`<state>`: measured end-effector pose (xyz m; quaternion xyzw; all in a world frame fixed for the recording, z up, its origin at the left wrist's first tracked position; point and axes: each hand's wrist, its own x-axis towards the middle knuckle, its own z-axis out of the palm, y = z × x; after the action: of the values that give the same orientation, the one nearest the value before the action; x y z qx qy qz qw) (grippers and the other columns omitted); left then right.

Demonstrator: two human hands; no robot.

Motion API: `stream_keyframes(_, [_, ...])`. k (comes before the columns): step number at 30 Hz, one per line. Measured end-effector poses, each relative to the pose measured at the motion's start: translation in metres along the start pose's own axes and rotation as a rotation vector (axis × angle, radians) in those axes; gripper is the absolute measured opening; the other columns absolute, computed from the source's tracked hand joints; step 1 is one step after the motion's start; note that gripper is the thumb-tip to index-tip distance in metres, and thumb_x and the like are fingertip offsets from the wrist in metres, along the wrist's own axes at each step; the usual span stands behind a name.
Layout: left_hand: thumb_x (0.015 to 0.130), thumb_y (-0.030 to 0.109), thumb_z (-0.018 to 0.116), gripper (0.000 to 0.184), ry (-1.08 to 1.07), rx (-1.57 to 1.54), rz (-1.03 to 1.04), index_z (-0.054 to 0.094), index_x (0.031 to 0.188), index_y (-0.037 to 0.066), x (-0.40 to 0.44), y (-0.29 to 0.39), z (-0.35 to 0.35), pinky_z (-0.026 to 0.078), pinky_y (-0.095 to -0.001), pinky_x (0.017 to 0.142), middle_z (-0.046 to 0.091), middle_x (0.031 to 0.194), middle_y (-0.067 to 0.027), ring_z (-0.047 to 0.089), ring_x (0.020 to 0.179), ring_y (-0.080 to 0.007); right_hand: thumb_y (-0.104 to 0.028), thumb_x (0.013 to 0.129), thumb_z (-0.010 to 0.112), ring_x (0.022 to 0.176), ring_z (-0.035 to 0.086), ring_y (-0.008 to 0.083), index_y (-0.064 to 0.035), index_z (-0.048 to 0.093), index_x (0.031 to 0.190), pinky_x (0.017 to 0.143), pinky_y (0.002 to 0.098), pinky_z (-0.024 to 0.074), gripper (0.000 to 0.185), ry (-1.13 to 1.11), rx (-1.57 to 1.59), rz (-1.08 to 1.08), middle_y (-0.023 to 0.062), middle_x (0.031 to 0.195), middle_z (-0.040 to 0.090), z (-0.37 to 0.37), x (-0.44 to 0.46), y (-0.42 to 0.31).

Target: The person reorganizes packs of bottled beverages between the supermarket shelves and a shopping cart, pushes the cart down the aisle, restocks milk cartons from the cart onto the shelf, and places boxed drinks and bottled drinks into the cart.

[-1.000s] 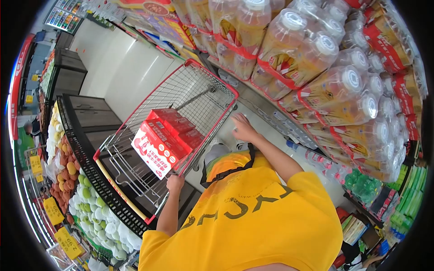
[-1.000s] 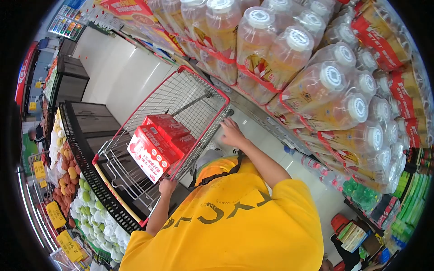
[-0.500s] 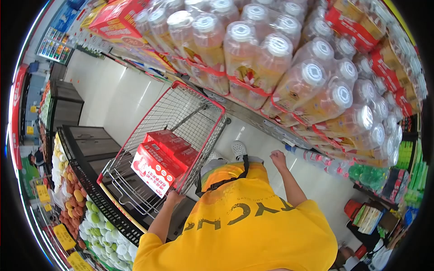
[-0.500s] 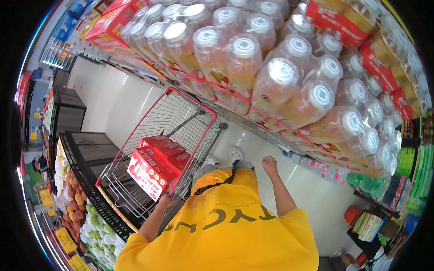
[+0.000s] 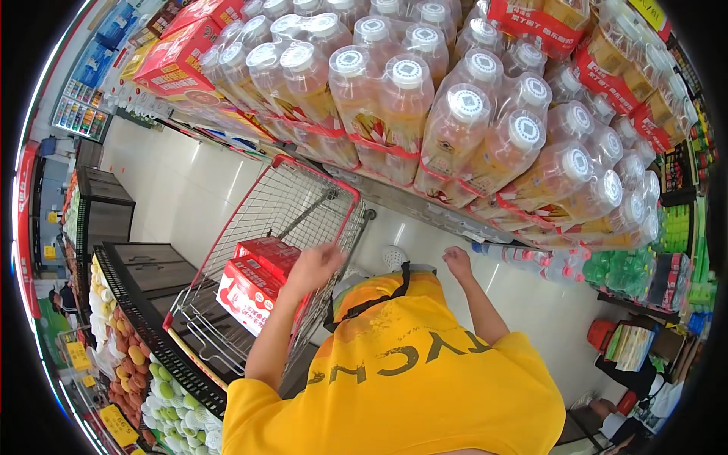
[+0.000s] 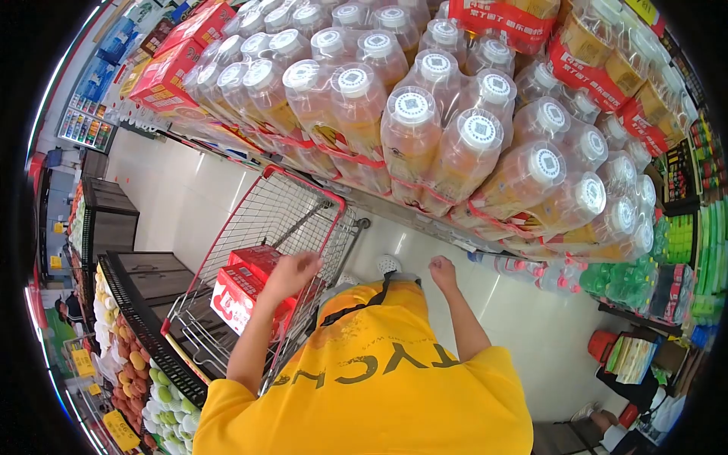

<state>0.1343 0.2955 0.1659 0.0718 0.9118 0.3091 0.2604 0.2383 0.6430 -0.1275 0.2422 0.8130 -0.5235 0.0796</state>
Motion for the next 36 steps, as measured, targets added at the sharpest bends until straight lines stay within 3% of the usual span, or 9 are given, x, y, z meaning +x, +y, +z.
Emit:
stream_keyframes(3, [0.091,0.037,0.059,0.049,0.069,-0.633,0.313,0.057,0.12,-0.002,0.022,0.087,-0.034,0.049,-0.0341,0.083,0.065,0.109,-0.0099,0.063,0.094,-0.0203,-0.01,0.075,0.064,0.074,0.066,0.0186,0.0,0.066,0.095,0.069,0.0287,0.0514,0.023,-0.021,0.017,-0.025,0.0118,0.08,0.07,0.005,0.005,0.009])
stream_keyframes(5, [0.093,0.04,0.055,0.056,-0.038,-1.068,0.532,0.048,0.131,-0.001,0.037,0.13,-0.053,0.046,-0.0338,0.087,0.054,0.128,-0.0094,0.055,0.11,-0.0226,-0.007,0.076,0.061,0.073,0.066,0.0174,0.0011,0.065,0.096,0.068,0.0283,0.0511,0.022,-0.022,0.028,-0.068,0.0116,0.079,0.069,0.01,0.007,0.012])
stream_keyframes(9, [0.094,0.041,0.051,0.061,-0.067,-1.487,0.576,0.04,0.137,0.0,0.055,0.173,-0.052,0.044,-0.0319,0.083,0.048,0.132,-0.0095,0.049,0.112,-0.0231,-0.007,0.078,0.058,0.074,0.066,0.0183,0.003,0.063,0.098,0.071,0.0282,0.0517,0.023,-0.04,0.073,-0.048,0.0123,0.081,0.069,0.013,0.005,0.007])
stream_keyframes(11, [0.096,0.038,0.05,0.049,-0.359,-1.851,0.648,0.048,0.13,0.002,0.06,0.178,-0.049,0.042,-0.0314,0.082,0.054,0.122,-0.0062,0.05,0.104,-0.021,-0.006,0.079,0.058,0.075,0.066,0.0185,0.0032,0.063,0.099,0.071,0.0282,0.0518,0.023,-0.031,0.107,-0.026,0.0126,0.081,0.069,0.017,0.003,0.014])
stream_keyframes(14, [0.096,0.038,0.05,0.046,-0.416,-2.068,0.592,0.05,0.126,0.003,0.066,0.185,-0.051,0.042,-0.0284,0.072,0.055,0.121,-0.0059,0.05,0.092,-0.0186,-0.006,0.08,0.057,0.076,0.066,0.0193,0.0037,0.063,0.099,0.072,0.0284,0.052,0.023,-0.039,0.175,0.035,0.0132,0.083,0.069,0.017,-0.011,0.018])
stream_keyframes(22, [0.098,0.038,0.048,0.04,-0.332,-2.103,0.494,0.057,0.108,0.0,0.06,0.182,-0.05,0.036,-0.0211,0.052,0.061,0.106,-0.009,0.042,0.062,-0.0099,-0.011,0.086,0.058,0.083,0.067,0.0198,0.0024,0.061,0.105,0.076,0.0286,0.0516,0.024,-0.174,0.483,0.12,0.0133,0.091,0.069,0.016,-0.026,-0.023])
stream_keyframes(26, [0.099,0.037,0.048,0.034,-0.217,-1.971,0.473,0.059,0.091,0.006,0.051,0.164,-0.042,0.033,-0.0198,0.049,0.062,0.092,-0.0044,0.036,0.054,-0.0062,-0.023,0.093,0.057,0.101,0.063,0.0255,0.004,0.055,0.116,0.092,0.035,0.0493,0.035,-0.383,0.737,0.059,0.0163,0.112,0.061,0.0,-0.032,-0.152])
stream_keyframes(32, [0.1,0.037,0.046,0.032,-0.139,-1.81,0.456,0.056,0.088,0.009,0.009,0.139,-0.038,0.03,-0.019,0.047,0.061,0.086,-0.0033,0.035,0.052,-0.0048,-0.052,0.095,0.04,0.124,0.048,0.0312,-0.005,0.041,0.137,0.104,0.051,0.0382,0.063,-0.891,1.63,0.06,0.0152,0.136,0.048,-0.013,-0.023,-0.342])
stream_keyframes(36, [0.095,0.039,0.054,0.03,-0.013,-1.605,0.428,0.052,0.091,0.01,-0.02,0.094,-0.012,0.027,-0.0206,0.047,0.045,0.067,0.0028,0.03,0.047,-0.0065,-0.057,0.093,0.04,0.127,0.046,0.0314,-0.0106,0.042,0.139,0.105,0.0504,0.0372,0.065,-0.97,1.998,0.044,0.0109,0.141,0.046,0.025,-0.027,-0.327])
